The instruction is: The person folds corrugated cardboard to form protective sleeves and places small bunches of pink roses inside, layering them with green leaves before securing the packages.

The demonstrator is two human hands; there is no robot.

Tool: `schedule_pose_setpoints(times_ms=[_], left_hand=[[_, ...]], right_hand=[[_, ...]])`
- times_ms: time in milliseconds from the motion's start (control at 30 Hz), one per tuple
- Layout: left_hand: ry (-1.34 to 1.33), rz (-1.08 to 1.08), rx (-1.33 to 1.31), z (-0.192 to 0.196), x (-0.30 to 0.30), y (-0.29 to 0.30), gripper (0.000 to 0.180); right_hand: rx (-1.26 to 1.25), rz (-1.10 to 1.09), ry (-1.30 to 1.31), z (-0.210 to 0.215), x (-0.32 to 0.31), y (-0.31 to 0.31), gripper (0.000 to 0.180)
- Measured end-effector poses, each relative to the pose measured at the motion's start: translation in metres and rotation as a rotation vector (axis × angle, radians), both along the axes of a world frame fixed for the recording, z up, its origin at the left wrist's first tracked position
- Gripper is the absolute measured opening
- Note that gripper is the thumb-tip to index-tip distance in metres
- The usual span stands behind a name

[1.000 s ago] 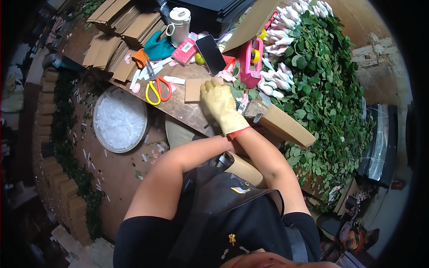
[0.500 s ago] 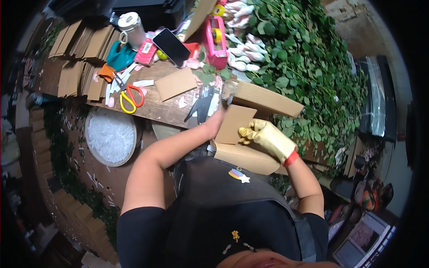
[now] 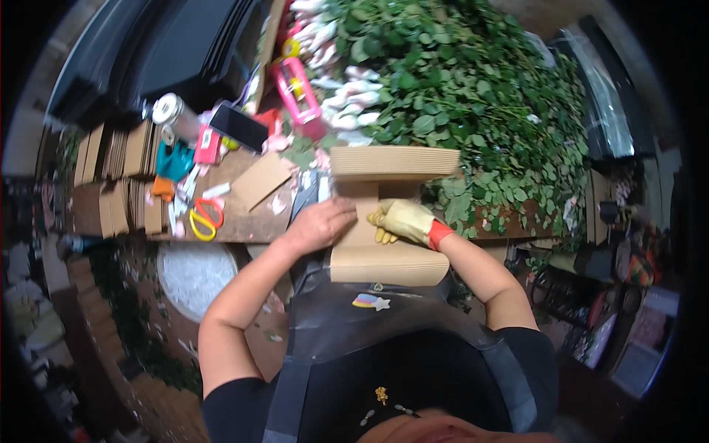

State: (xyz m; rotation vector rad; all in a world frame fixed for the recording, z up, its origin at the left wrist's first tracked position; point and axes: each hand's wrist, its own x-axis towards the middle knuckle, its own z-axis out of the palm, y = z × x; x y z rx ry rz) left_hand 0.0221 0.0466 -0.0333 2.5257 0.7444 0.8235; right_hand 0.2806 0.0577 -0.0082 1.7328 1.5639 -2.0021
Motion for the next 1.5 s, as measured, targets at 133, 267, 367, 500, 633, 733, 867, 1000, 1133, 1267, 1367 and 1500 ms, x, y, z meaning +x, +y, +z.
schedule_pose_setpoints(times_ms=[133, 267, 367, 500, 633, 733, 867, 1000, 1133, 1267, 1367, 1500], left_hand=[[0.138, 0.025, -0.140, -0.034, 0.015, -0.010, 0.012], [0.238, -0.029, -0.190, -0.012, 0.024, -0.004, 0.024], [0.380, -0.014, -0.253, 0.009, 0.028, -0.009, 0.041], [0.380, 0.024, -0.253, 0.011, 0.026, -0.012, 0.049], [0.350, -0.002, -0.307, 0.005, 0.034, -0.007, 0.053], [0.351, 0.025, -0.330, 0.004, 0.029, -0.011, 0.055], [0.330, 0.048, -0.346, 0.001, 0.032, -0.013, 0.055], [0.313, 0.049, -0.362, 0.002, 0.030, -0.012, 0.055], [0.309, 0.054, -0.354, 0.002, 0.030, -0.014, 0.055], [0.288, 0.040, -0.342, -0.002, 0.031, -0.012, 0.055], [0.282, 0.044, -0.360, 0.002, 0.033, -0.012, 0.055], [0.308, 0.064, -0.366, -0.002, 0.028, -0.015, 0.056]], right_hand=[[0.325, 0.511, -0.365, 0.025, -0.011, 0.011, 0.051], [0.529, 0.696, -0.196, 0.092, 0.009, 0.002, 0.046], [0.626, 0.272, 0.172, 0.145, 0.039, 0.025, 0.040], [1.239, -0.310, -0.321, 0.111, 0.078, 0.105, 0.037], [1.113, 0.249, -0.861, 0.027, 0.151, 0.164, 0.035], [1.278, 0.181, -0.933, 0.039, 0.148, 0.169, 0.031], [1.295, 0.286, -1.118, 0.032, 0.121, 0.105, 0.049], [1.026, 0.430, -0.972, 0.024, 0.132, 0.058, 0.057], [1.094, -0.204, -0.657, 0.103, 0.131, 0.074, 0.030], [1.166, -0.025, -0.958, 0.063, 0.161, 0.141, 0.026], [0.708, 0.303, -1.197, 0.036, 0.174, 0.170, 0.023], [1.140, -0.159, -0.969, 0.072, 0.168, 0.154, 0.026]])
